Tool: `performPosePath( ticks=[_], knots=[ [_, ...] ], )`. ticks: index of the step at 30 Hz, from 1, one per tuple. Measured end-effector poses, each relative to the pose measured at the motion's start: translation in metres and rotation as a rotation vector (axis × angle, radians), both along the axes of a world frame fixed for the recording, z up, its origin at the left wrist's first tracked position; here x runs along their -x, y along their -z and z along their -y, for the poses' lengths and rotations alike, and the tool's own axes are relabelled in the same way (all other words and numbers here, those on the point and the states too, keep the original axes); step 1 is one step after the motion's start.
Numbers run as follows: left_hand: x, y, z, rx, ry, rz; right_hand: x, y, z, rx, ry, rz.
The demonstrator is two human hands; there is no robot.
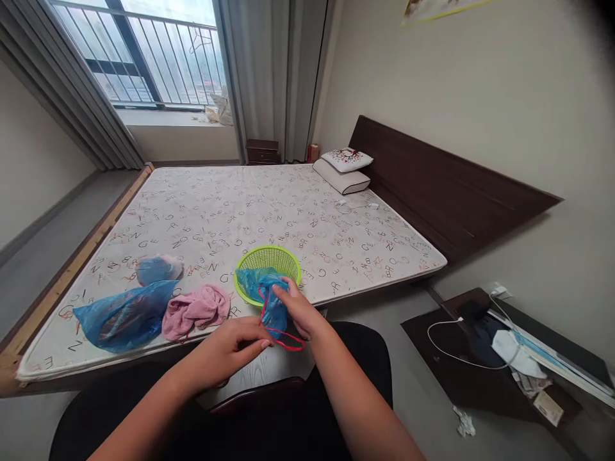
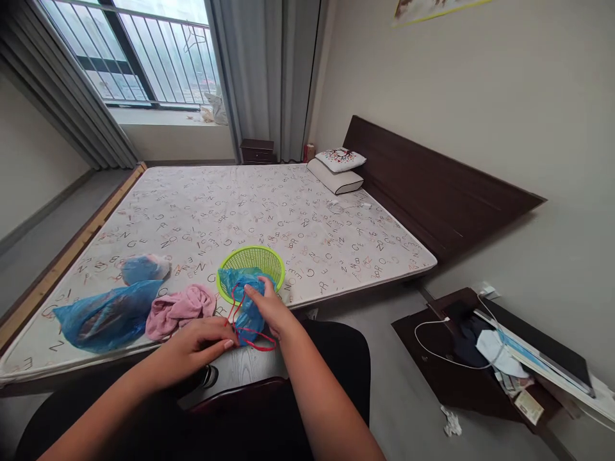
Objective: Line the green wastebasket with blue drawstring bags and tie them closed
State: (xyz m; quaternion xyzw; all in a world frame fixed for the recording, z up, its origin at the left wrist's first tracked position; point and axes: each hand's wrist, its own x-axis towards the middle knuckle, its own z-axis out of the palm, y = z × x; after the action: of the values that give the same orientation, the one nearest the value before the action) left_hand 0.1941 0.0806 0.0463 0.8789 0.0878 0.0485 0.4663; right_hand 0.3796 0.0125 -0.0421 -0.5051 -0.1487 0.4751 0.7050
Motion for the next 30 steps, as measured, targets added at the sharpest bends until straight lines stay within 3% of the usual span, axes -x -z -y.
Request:
performPosePath(
  ticks=[4, 10, 13, 16, 18, 20, 22, 24, 27, 30],
  knots=[
    [0.012, -0.002, -0.019, -0.064, -0.151, 0.017, -0.015, 0.001, 0.000, 0.148, 0.029, 0.290],
    [0.028, -0.022, -0.052, -0.233, -0.522, 0.041, -0.041, 0.001, -0.001, 0.216, 0.107, 0.615],
    [0.035, -0.033, -0.063, -0.246, -0.732, 0.022, -0.050, -0.003, 0.001, 0.281, 0.144, 0.689],
    [0.040, -0.040, -0.068, -0.169, -0.872, 0.002, -0.055, -0.004, 0.005, 0.320, 0.199, 0.633],
    [0.039, -0.040, -0.066, 0.027, -0.885, 0.022, -0.055, -0.002, 0.005, 0.302, 0.233, 0.554],
    [0.034, -0.035, -0.059, 0.365, -0.841, 0.077, -0.051, 0.001, 0.004, 0.231, 0.246, 0.416],
    [0.024, -0.025, -0.047, 0.715, -0.765, 0.098, -0.043, 0.003, 0.001, 0.119, 0.232, 0.223],
    [0.012, -0.009, -0.034, 0.930, -0.701, 0.009, -0.033, 0.003, -0.003, 0.013, 0.203, 0.056],
    [-0.004, 0.018, -0.020, 0.990, -0.604, -0.235, -0.018, -0.002, -0.006, -0.061, 0.140, -0.073],
    [-0.014, 0.036, -0.016, 0.776, -0.540, -0.358, -0.009, -0.005, -0.005, -0.074, 0.068, -0.117]
  ],
)
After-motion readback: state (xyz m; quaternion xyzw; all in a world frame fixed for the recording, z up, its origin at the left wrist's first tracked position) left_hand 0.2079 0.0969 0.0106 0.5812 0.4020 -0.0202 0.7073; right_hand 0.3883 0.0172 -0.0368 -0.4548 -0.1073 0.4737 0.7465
